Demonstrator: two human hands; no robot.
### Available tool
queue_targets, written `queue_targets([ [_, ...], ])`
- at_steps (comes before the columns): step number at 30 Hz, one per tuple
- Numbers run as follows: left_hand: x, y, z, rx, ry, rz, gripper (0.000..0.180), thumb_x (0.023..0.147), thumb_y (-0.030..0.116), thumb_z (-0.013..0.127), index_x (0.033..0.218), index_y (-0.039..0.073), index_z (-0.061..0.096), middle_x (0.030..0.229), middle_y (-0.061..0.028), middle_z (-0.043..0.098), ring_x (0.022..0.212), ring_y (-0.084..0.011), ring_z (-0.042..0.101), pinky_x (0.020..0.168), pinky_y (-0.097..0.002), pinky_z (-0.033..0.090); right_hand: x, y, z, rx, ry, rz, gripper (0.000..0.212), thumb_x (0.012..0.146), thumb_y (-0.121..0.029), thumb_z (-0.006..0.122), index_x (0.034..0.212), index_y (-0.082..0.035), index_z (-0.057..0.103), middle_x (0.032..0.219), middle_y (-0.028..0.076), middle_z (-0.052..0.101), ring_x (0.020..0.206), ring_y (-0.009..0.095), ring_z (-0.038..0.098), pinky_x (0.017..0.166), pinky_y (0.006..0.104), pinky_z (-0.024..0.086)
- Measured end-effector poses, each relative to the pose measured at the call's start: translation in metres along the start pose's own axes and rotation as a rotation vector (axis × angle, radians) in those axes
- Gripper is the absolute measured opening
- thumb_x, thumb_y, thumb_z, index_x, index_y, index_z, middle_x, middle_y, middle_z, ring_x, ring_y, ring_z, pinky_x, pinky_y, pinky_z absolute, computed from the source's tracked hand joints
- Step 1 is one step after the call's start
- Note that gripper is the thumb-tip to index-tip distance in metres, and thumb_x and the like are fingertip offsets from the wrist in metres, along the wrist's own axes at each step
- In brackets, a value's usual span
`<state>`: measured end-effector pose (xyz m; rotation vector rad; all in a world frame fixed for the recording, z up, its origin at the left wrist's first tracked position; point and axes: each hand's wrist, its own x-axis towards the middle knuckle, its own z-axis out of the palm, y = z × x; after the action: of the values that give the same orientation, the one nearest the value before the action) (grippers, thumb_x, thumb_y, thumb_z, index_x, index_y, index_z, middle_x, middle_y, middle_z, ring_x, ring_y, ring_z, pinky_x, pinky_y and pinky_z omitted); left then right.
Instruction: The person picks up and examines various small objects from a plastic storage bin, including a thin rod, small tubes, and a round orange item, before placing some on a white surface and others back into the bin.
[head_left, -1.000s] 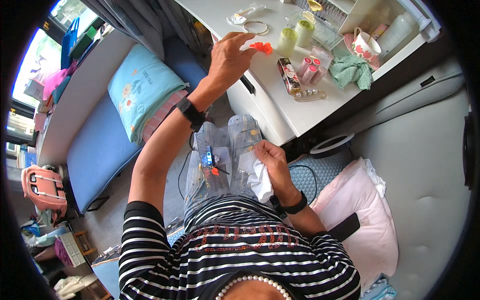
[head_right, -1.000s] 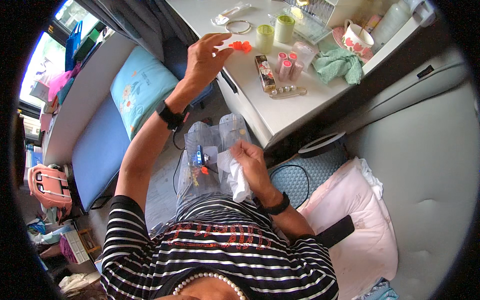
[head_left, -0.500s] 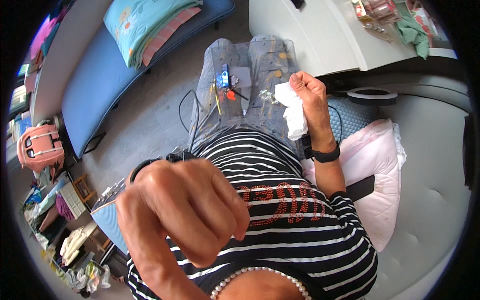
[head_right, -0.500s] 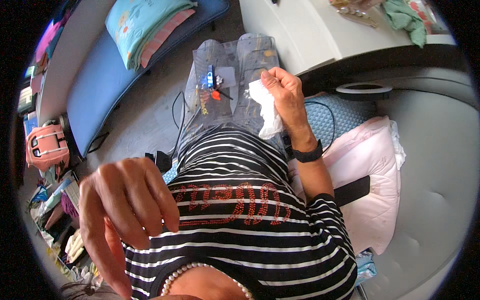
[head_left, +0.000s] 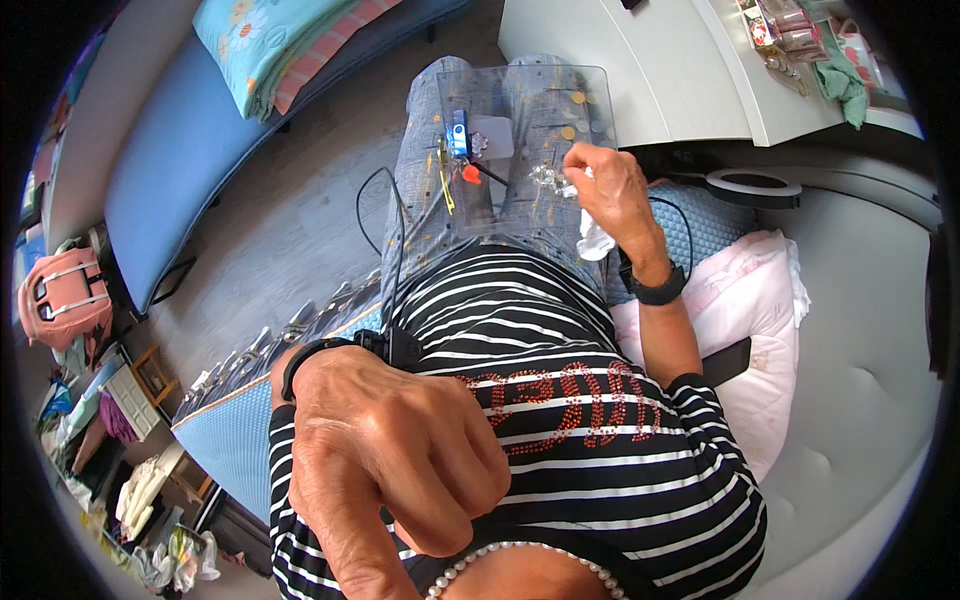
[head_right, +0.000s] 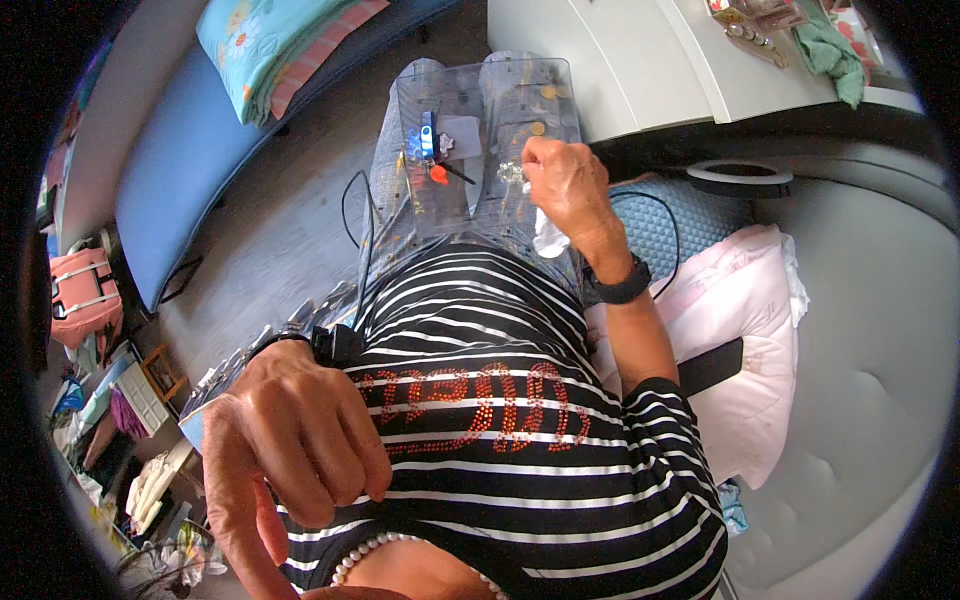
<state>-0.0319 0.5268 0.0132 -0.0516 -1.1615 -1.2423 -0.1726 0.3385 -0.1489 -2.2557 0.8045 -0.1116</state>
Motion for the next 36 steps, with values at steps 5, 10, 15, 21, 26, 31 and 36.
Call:
queue_targets([
  [5, -0.001, -0.004, -0.006, -0.079, -0.019, 0.005, 0.016, 0.087, 0.009, 0.062, 0.101, 0.01, 0.07, 0.054, -0.0072, 0.047, 0.045, -0.0154, 0.047, 0.051, -0.0317, 0.049, 0.01, -0.004, -0.009, -0.158, -0.042, -0.033, 0.015, 0.078, -0.015, 0.058, 0.082, -0.003, 0.064, 0.073, 0.017, 0.063, 0.069, 0.034, 0.062, 0.064, 0.039, 0.048],
  [10, -0.017, -0.021, -0.021, 0.167, 0.004, 0.038, 0.015, 0.089, 0.013, 0.054, 0.087, 0.003, 0.065, 0.058, -0.0068, 0.045, 0.047, -0.0192, 0.048, 0.045, -0.0337, 0.041, 0.027, -0.033, 0.032, -0.201, -0.271, -0.2, 0.015, 0.077, -0.018, 0.061, 0.082, -0.004, 0.067, 0.082, 0.016, 0.065, 0.075, 0.037, 0.063, 0.068, 0.0445, 0.049],
  [15, -0.063, -0.049, -0.071, 1.277, 0.088, -0.544, 0.007, 0.07, 0.011, 0.067, 0.071, 0.006, 0.063, 0.067, -0.0076, 0.056, 0.064, -0.026, 0.057, 0.061, -0.0359, 0.047, 0.047, -0.043, 0.059, -0.237, -0.195, -0.265, 0.014, 0.077, -0.016, 0.062, 0.078, -0.003, 0.066, 0.08, 0.02, 0.064, 0.075, 0.038, 0.064, 0.065, 0.0468, 0.05],
  [21, -0.123, -0.074, -0.092, 1.685, -0.019, -0.83, 0.02, 0.069, 0.013, 0.07, 0.089, 0.009, 0.069, 0.079, -0.0017, 0.062, 0.081, -0.0186, 0.057, 0.098, -0.0441, 0.033, 0.061, -0.031, 0.079, -0.369, -0.286, -0.317, 0.017, 0.079, -0.019, 0.063, 0.077, -0.003, 0.066, 0.074, 0.022, 0.064, 0.073, 0.039, 0.065, 0.064, 0.0459, 0.052],
  [26, -0.136, -0.077, -0.099, 1.724, -0.086, -0.787, 0.016, 0.072, 0.012, 0.064, 0.087, 0.009, 0.069, 0.079, -0.0014, 0.062, 0.084, -0.018, 0.054, 0.093, -0.0389, 0.034, 0.071, -0.037, 0.088, -0.258, -0.192, -0.256, 0.021, 0.074, -0.018, 0.062, 0.076, 0.003, 0.065, 0.076, 0.026, 0.063, 0.076, 0.042, 0.064, 0.066, 0.0467, 0.052],
  [31, -0.134, -0.075, -0.095, 1.737, -0.048, -0.673, 0.02, 0.065, 0.011, 0.062, 0.084, 0.006, 0.067, 0.073, -0.0025, 0.058, 0.076, -0.0189, 0.051, 0.076, -0.0329, 0.04, 0.085, -0.031, 0.091, -0.203, -0.304, -0.076, 0.022, 0.069, -0.02, 0.064, 0.075, 0.001, 0.066, 0.079, 0.023, 0.064, 0.074, 0.041, 0.063, 0.066, 0.0464, 0.051],
  [36, -0.136, -0.074, -0.085, 1.752, 0.003, -0.685, 0.02, 0.066, 0.011, 0.062, 0.084, 0.005, 0.066, 0.073, -0.0033, 0.055, 0.077, -0.0192, 0.051, 0.073, -0.033, 0.041, 0.083, -0.034, 0.038, 0.082, -0.299, -0.128, 0.024, 0.068, -0.025, 0.064, 0.077, -0.002, 0.066, 0.064, 0.013, 0.06, 0.062, 0.028, 0.058, 0.06, 0.0352, 0.048],
])
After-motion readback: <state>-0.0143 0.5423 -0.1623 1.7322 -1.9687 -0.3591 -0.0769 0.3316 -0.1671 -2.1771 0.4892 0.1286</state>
